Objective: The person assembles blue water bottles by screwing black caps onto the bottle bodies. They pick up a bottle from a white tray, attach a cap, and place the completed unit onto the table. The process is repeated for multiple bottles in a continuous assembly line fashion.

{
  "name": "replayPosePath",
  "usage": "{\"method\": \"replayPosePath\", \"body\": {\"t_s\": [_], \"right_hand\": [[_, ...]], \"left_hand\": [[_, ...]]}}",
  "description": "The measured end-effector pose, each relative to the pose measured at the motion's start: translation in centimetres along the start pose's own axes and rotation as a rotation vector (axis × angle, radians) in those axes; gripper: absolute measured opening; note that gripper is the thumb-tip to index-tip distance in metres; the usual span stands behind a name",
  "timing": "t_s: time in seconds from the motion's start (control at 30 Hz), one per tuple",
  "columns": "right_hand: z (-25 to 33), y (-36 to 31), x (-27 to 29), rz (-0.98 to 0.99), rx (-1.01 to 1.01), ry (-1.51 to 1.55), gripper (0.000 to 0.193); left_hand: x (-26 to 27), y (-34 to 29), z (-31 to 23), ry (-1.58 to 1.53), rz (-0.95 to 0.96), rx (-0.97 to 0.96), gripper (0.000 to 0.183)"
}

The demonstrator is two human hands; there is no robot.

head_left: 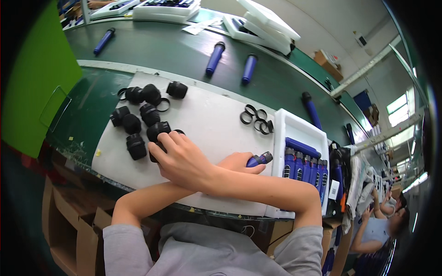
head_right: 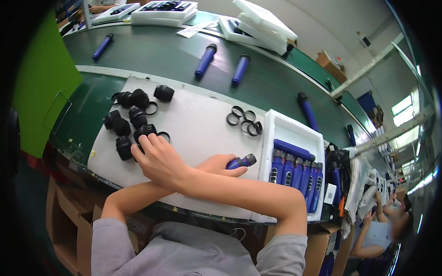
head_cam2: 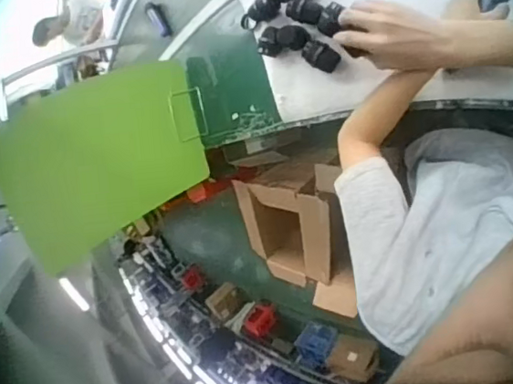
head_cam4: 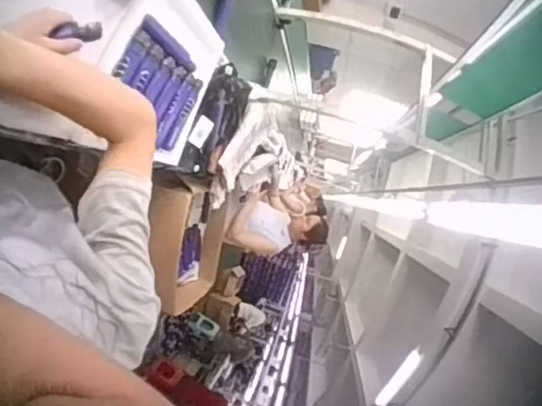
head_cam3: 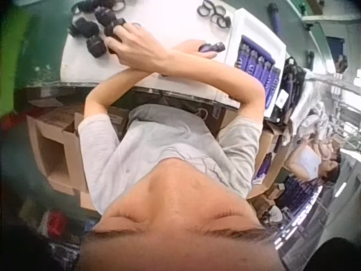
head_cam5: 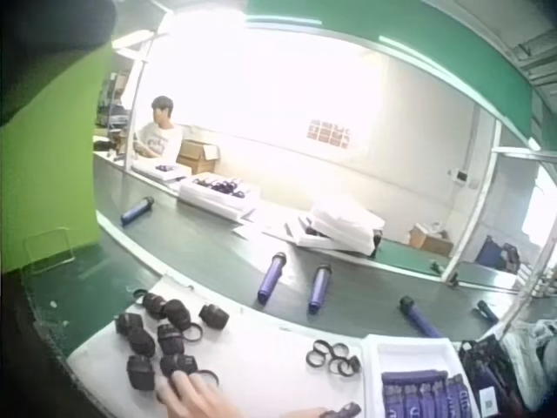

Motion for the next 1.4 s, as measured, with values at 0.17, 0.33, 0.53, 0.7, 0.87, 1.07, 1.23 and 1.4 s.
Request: {"method": "replayPosePath", "body": {"t_s": [0.17, 0.33, 0.53, 0.7, 0.87, 1.07, 1.23, 1.4], "right_hand": [[-4.5, -5.3, 9.7, -0.115, -0.196, 0.03, 0.055], [-15.0, -14.1, 15.5, -0.285, -0.852, 0.244, 0.04], [-20.6, -19.4, 13.2, -0.168, -0.982, 0.788, 0.037], [-18.6, -18.9, 11.7, 0.03, -0.89, 0.822, 0.039], [-17.4, -20.2, 11.3, 0.017, -0.86, 0.777, 0.04], [-16.7, -19.9, 11.8, 0.022, -0.808, 0.654, 0.039], [-16.6, -19.9, 11.9, -0.028, -0.812, 0.636, 0.039], [-16.3, -19.8, 11.7, -0.068, -0.822, 0.613, 0.039]], "left_hand": [[-1.3, 0.6, 3.5, -0.708, 0.202, -0.201, 0.045], [0.6, -0.1, -1.0, -0.049, 0.087, -0.019, 0.05], [3.1, -0.3, -1.5, 0.032, -0.038, -0.13, 0.056], [3.5, -0.2, -1.2, 0.189, -0.127, -0.209, 0.053], [3.2, -0.4, -1.9, 0.326, -0.179, -0.275, 0.05], [2.9, -1.2, -2.4, 0.406, -0.282, -0.291, 0.056], [2.8, -1.2, -2.9, 0.489, -0.296, -0.349, 0.057], [2.4, -1.1, -2.6, 0.518, -0.31, -0.42, 0.057]]}}
Point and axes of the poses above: each hand's wrist, its own y-axis towards the middle knuckle, its own x-axis out of the back of the hand, z = x × y, the point moved 6 cm from there along y, towards the middle knuckle, and after that the axes turned 6 degrees about -y, right-handed, at the moved point
